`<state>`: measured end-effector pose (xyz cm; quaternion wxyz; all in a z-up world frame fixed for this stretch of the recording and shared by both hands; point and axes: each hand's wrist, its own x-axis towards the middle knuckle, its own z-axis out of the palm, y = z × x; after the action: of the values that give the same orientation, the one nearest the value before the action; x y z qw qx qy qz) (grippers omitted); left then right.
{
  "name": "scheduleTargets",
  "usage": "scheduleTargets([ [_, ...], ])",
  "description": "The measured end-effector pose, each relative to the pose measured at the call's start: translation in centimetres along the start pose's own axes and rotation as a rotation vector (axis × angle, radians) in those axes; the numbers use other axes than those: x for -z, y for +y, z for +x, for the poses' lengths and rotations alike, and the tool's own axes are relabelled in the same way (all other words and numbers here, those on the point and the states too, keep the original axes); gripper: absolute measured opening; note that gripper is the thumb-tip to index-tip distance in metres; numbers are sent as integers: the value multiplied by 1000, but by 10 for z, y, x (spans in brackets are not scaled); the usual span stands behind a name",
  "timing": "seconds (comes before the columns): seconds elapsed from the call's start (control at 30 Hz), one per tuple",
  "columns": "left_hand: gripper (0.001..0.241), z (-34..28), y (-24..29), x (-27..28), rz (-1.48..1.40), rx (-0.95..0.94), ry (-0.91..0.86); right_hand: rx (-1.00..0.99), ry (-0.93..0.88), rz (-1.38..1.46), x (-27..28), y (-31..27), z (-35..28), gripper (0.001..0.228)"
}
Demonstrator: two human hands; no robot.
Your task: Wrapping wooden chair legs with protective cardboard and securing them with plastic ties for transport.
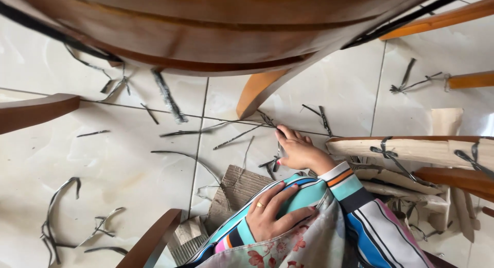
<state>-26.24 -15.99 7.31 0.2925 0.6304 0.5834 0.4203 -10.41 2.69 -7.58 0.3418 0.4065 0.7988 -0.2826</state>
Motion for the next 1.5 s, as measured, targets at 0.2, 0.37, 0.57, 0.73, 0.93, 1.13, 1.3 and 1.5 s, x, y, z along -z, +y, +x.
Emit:
scheduleTargets([
  [0.2,30,5,7,-8,3,26,46,-185,545,91,-36,46,0,73],
  [0.37,29,6,0,-18,56,11,71,-34,657,1160,-21,41,-41,60],
  [0.57,31,12,10,-19,26,44,-49,319,691,1951,10,35,-115,61],
  [0.73,42,34,7,-20,-121,23,-131,379,890,1893,15,40,-132,49],
  [0.93,28,101,-9,-47,-747,192,-75,170,969,1576,20,35,-133,35],
  [1.13,42,148,-7,-76,-890,303,-219,230,1074,1286,15,41,-123,32],
  [1.3,48,151,-31,-98,-845,312,-146,183,1061,1250,20,35,-121,33],
  [1.5,47,152,-27,-98,-997,378,-109,151,1094,1285,35,29,-126,45],
])
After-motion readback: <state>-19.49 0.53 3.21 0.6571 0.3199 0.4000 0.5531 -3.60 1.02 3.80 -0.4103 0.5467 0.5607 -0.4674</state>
